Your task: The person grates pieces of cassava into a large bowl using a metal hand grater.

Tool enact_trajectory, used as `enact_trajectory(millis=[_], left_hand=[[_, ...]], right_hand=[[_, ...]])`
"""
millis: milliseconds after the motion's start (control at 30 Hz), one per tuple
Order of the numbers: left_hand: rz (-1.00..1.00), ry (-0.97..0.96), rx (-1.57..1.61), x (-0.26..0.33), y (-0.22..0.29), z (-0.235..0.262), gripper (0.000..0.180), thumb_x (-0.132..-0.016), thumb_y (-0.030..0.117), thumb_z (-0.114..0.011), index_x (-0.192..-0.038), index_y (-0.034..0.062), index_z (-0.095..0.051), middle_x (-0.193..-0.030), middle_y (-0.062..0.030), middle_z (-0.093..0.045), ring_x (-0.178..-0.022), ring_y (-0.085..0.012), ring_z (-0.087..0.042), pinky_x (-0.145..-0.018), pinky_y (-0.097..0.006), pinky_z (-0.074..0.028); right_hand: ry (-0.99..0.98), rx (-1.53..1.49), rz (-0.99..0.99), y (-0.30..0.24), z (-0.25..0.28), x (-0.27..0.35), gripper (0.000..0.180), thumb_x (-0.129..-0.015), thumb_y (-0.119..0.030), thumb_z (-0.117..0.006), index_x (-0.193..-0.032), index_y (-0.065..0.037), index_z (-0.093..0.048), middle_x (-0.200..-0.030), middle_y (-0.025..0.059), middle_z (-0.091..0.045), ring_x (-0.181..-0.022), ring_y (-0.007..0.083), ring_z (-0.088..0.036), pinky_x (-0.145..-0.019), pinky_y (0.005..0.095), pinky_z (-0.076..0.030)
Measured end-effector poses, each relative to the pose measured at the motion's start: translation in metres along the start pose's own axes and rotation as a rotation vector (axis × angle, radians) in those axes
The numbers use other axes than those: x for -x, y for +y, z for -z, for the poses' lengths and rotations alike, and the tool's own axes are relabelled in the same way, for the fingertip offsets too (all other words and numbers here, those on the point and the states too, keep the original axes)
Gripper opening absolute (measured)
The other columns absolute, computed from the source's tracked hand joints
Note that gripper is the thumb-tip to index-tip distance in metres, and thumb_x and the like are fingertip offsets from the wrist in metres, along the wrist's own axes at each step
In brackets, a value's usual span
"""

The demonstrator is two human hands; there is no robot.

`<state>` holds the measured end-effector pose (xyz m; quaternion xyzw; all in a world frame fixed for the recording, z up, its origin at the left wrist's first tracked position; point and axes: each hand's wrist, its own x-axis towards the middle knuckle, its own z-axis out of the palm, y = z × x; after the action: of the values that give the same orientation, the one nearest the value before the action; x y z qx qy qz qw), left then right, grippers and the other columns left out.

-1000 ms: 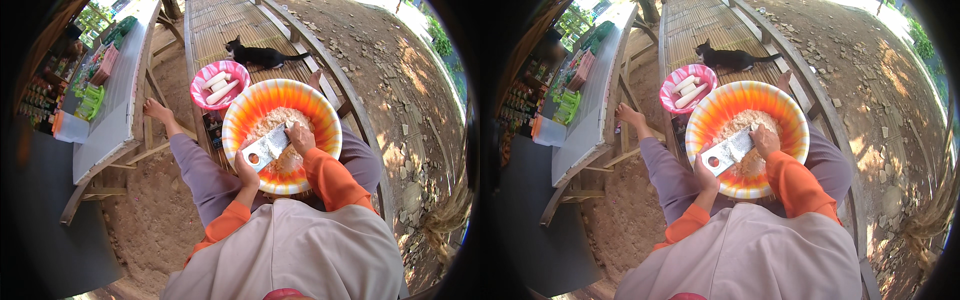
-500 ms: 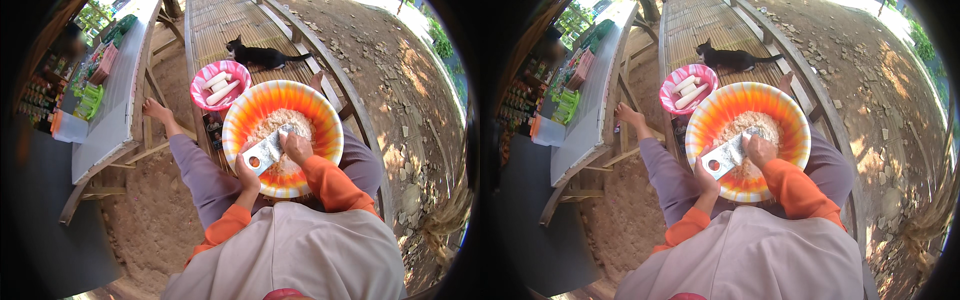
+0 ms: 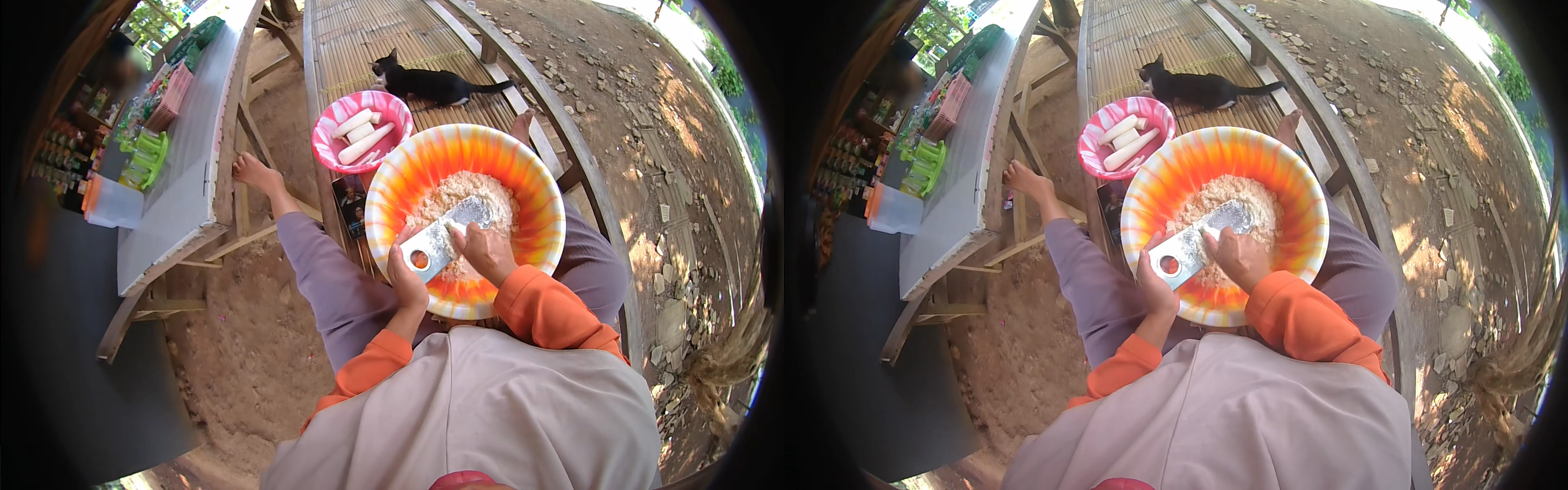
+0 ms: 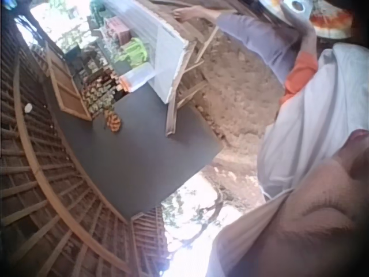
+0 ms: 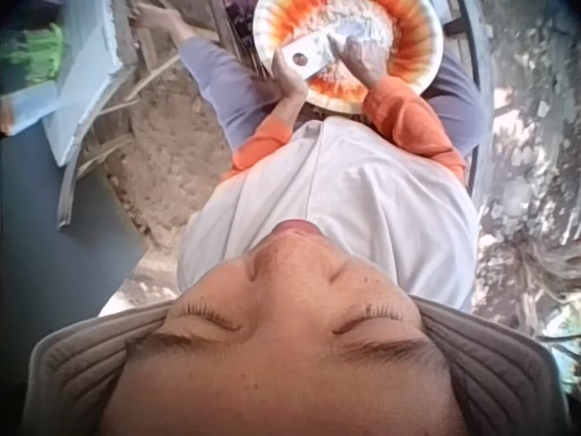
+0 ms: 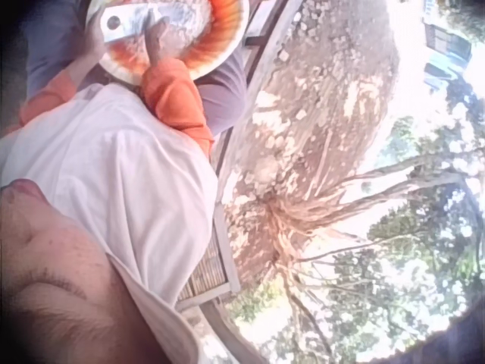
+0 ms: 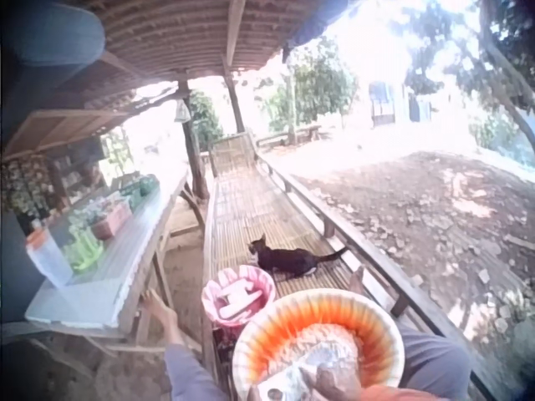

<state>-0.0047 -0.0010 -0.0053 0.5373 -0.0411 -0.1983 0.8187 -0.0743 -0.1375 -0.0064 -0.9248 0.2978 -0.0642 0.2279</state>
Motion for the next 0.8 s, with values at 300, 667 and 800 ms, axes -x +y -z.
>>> enact_trajectory(millis=[300, 667, 800], left_hand=[[0.007, 0.011, 0.068, -0.003, -0.004, -0.002, 0.048, -0.095, 0.028, -0.022, -0.122, -0.0050, -0.044, -0.119, -0.0201, -0.052, -0.110, -0.0274, -0.050, -0.097, -0.036, -0.037], [0.010, -0.005, 0.068, -0.003, -0.001, -0.004, 0.047, -0.095, 0.026, -0.022, -0.122, -0.0050, -0.045, -0.119, -0.0183, -0.053, -0.109, -0.0260, -0.050, -0.097, -0.035, -0.037], [0.003, -0.003, 0.002, 0.003, 0.004, -0.004, 0.047, -0.095, 0.026, -0.021, -0.120, -0.0055, -0.046, -0.117, -0.0176, -0.053, -0.108, -0.0248, -0.050, -0.097, -0.033, -0.036]], right_hand=[[0.014, -0.031, -0.081, 0.007, -0.001, -0.006, 0.044, -0.086, -0.043, -0.049, -0.074, -0.001, -0.054, -0.064, 0.0239, -0.059, -0.061, 0.0400, -0.060, -0.057, 0.0508, -0.046], [0.161, -0.016, -0.019, 0.014, -0.011, -0.013, 0.042, -0.085, -0.039, -0.052, -0.069, -0.001, -0.053, -0.059, 0.0237, -0.058, -0.056, 0.0408, -0.058, -0.053, 0.0500, -0.046], [-0.079, -0.079, -0.104, 0.004, 0.000, -0.010, 0.043, -0.086, -0.042, -0.048, -0.073, -0.002, -0.055, -0.067, 0.0235, -0.061, -0.064, 0.0400, -0.060, -0.062, 0.0491, -0.047]])
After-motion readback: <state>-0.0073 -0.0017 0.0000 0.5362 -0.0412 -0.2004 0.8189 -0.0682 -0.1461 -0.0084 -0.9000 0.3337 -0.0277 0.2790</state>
